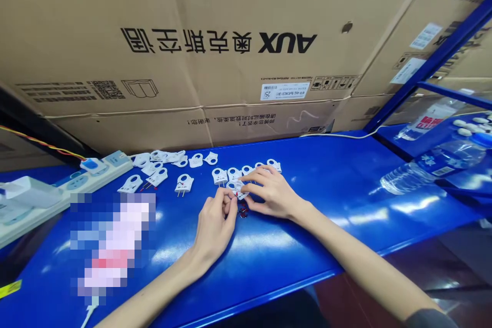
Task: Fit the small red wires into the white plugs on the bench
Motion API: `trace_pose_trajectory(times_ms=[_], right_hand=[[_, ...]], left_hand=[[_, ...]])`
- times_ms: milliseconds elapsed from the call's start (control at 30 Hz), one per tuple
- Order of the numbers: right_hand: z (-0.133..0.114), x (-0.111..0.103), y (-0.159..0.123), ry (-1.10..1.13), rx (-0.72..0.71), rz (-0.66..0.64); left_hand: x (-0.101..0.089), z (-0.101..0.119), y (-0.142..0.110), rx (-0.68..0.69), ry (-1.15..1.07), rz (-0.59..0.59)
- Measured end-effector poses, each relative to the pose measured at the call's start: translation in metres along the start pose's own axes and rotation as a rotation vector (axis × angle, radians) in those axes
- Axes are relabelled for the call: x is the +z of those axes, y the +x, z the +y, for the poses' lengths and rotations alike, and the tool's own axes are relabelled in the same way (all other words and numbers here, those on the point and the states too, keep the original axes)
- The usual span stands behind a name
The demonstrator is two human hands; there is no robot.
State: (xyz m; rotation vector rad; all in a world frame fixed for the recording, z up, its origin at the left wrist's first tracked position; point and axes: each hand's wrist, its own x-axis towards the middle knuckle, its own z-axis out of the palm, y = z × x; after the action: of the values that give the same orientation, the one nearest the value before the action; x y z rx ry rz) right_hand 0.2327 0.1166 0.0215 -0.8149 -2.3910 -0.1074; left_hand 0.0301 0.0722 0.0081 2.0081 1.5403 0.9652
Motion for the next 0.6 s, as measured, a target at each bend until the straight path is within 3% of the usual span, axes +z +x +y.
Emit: trace_pose_trajectory(times_ms=[333, 600], right_hand=[[0.008, 0.0, 0.003, 0.033, 0.261, 0.04], [0.007, 0.006, 0.003, 0.108, 0.34, 0.098]], left_hand=[[0.0, 0.004, -0.002, 0.045, 0.062, -0.064], [0.001, 0.002, -0.002, 0.141, 0.1, -0.073]])
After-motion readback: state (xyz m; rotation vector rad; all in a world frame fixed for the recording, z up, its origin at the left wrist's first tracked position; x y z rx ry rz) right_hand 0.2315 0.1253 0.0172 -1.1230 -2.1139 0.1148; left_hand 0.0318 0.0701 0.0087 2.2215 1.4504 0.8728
